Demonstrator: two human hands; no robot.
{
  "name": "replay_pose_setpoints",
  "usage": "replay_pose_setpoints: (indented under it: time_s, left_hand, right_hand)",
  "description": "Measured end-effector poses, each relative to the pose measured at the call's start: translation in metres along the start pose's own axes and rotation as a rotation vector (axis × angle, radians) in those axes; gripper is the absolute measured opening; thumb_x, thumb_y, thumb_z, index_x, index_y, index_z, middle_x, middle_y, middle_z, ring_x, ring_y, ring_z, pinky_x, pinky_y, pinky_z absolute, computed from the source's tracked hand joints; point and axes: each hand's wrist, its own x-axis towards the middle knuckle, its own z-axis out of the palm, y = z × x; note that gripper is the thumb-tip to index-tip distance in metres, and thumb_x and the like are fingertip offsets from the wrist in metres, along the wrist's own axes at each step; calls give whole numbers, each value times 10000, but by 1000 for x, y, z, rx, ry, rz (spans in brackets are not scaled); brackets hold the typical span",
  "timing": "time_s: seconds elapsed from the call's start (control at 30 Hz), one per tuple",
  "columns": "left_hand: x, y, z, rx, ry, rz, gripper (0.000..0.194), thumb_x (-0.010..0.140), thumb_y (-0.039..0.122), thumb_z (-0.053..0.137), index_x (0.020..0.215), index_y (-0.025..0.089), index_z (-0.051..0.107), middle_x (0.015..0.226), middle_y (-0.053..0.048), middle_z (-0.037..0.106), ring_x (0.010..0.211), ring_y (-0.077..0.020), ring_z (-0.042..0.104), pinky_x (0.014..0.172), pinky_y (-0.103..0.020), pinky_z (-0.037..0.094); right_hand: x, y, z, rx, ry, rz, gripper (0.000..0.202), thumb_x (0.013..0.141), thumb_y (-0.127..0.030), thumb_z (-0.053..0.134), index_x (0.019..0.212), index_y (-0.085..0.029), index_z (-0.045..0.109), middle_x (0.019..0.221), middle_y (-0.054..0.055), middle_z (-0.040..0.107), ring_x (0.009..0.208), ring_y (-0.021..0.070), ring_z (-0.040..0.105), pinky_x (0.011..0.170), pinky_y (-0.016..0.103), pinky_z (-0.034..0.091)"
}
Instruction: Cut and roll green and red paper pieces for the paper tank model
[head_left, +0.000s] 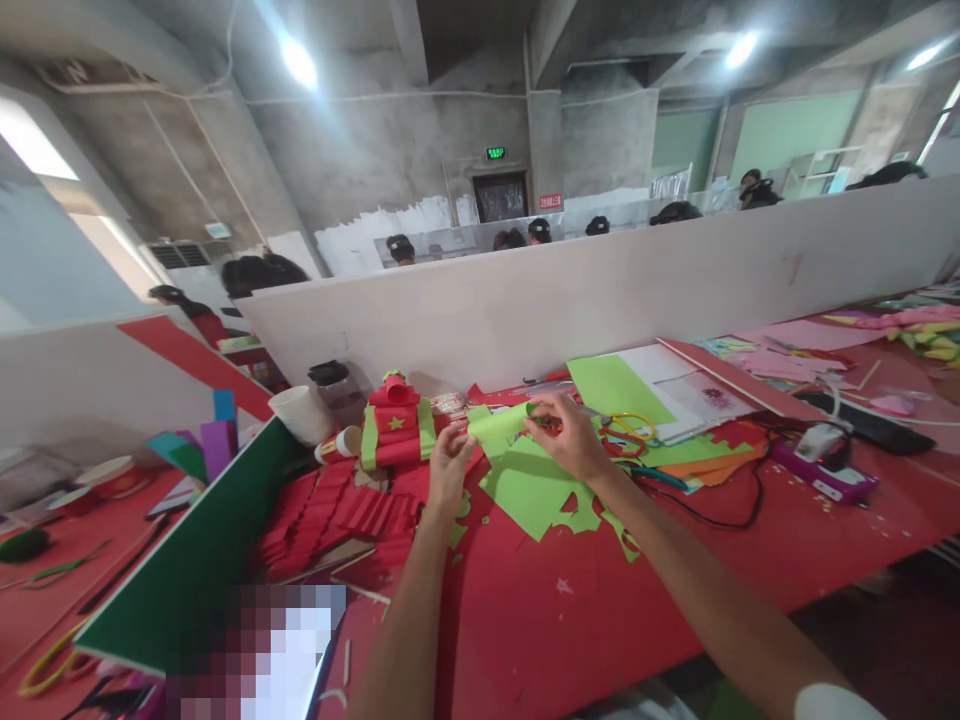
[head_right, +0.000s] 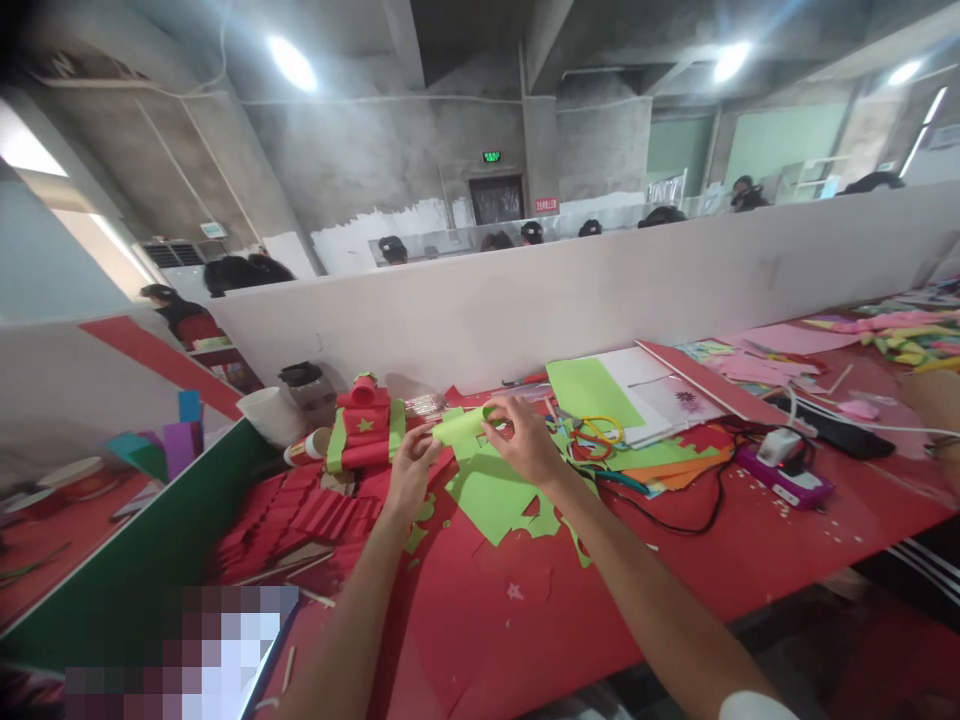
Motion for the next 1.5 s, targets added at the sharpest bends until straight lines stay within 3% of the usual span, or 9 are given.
replay_pose_setpoints:
  time_s: [0.2, 0.43, 0.63, 0.83, 0.97, 1.17, 1.5]
  left_hand:
    - [3, 4, -8, 21, -14, -7, 504, 691, 434, 755, 1110, 221, 575, 775, 9, 626, 750, -134, 613, 723, -247, 485]
    - [3, 26, -7, 51, -27, 11, 470, 686, 371, 760, 1087, 205, 580, 753, 11, 598, 766, -150, 604, 751, -270, 495]
    - [1, 37, 6, 58, 95, 78, 421, 699, 334, 718, 1081, 222, 582, 797, -4, 589, 814, -169, 600, 755, -279, 499]
    - [-3, 37, 16, -33, 256, 46, 409, 710, 332, 707, 1077, 202, 581, 867, -27, 625, 876, -170, 613, 808, -281, 484]
    - [-6, 36, 20, -93, 262, -43, 337, 714, 362, 712, 976, 173, 618, 909, -48, 667, 918, -184, 627, 830, -287, 473]
    - [-7, 31, 25, -65, 277, -60, 316, 720, 445, 708, 859, 168, 646, 942, -61, 693, 987, -216, 618, 830, -288, 464]
    - [-6, 26, 26, -197, 355, -78, 376, 665, 472, 760, 851, 165, 645, 887, -38, 664, 879, -175, 609, 779, -270, 458]
  right_hand:
    - [3, -1, -4, 76, -28, 163, 205, 859, -337, 607, 1025, -242, 532, 862, 46, 715, 745, 196, 688, 627, 280, 503]
    - [10, 25, -13, 166, -26, 327, 230, 806, -380, 651, 923, -232, 520, 802, 34, 727, 647, 181, 658, 598, 277, 491]
    - [7, 38, -5, 288, 32, 408, 337, 763, -458, 687, 942, -224, 523, 813, 55, 710, 620, 186, 645, 573, 297, 514]
    - [1, 39, 10, 360, 140, 383, 356, 757, -474, 701, 933, -231, 508, 780, 43, 689, 651, 192, 647, 611, 308, 527]
    - [-1, 39, 13, 369, 185, 361, 378, 749, -481, 711, 942, -234, 500, 786, 47, 688, 651, 196, 652, 608, 313, 534]
    - [-3, 40, 18, 359, 256, 345, 387, 736, -483, 726, 929, -227, 511, 799, 54, 683, 658, 197, 661, 627, 325, 551]
    - [-2, 47, 21, 508, 170, 534, 423, 661, -435, 791, 923, -216, 541, 719, 0, 664, 579, 145, 608, 551, 260, 517]
